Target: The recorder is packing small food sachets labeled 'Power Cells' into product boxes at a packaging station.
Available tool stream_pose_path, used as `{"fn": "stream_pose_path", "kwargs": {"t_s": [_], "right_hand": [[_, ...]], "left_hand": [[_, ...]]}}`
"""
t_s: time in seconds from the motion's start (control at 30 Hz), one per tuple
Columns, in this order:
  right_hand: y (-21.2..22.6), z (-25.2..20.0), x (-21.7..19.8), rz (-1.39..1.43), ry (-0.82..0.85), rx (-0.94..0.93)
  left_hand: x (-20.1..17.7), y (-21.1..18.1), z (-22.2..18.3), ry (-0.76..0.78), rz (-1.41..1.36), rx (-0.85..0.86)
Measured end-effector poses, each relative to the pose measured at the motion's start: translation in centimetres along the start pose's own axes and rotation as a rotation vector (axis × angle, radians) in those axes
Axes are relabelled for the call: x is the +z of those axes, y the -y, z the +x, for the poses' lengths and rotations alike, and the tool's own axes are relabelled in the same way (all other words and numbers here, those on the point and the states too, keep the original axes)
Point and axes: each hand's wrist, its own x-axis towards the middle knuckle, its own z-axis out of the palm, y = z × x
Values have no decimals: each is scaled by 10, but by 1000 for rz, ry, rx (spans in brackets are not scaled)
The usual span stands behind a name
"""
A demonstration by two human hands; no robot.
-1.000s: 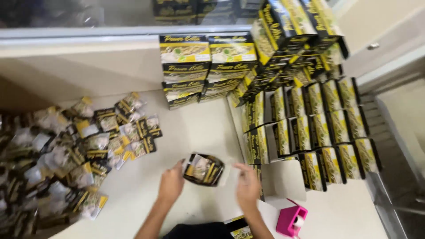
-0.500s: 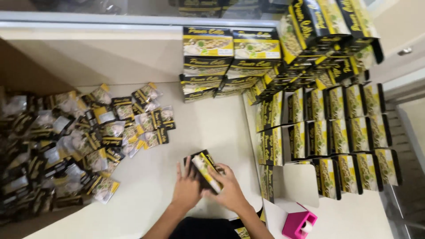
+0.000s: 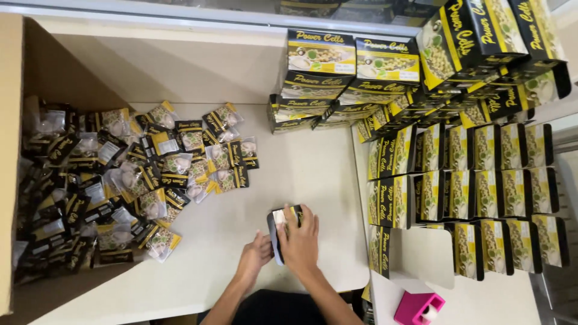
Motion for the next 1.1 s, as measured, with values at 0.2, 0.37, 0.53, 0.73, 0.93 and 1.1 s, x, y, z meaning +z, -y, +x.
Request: {"fn": "stream_pose_path", "kwargs": {"t_s": [0.2, 0.37, 0.53, 0.73, 0.93, 1.1], "right_hand": [[-1, -6, 31, -489, -100, -254], [5, -10, 39, -390, -164, -152], [-1, -12, 38, -377, -125, -145], [3, -11, 41, -403, -172, -134], [2, -8, 20, -88, -203, -125], [1, -8, 10, 661, -145, 98]], "left_hand": [[-4, -23, -1, 58, -184, -72], [-7, -17, -2, 96, -156, -83], [0, -14, 10, 96, -271, -142], [4, -22, -2, 87, -197, -121], [14, -26, 2, 49, -87, 1], [27, -30, -9, -16, 42, 125]]}}
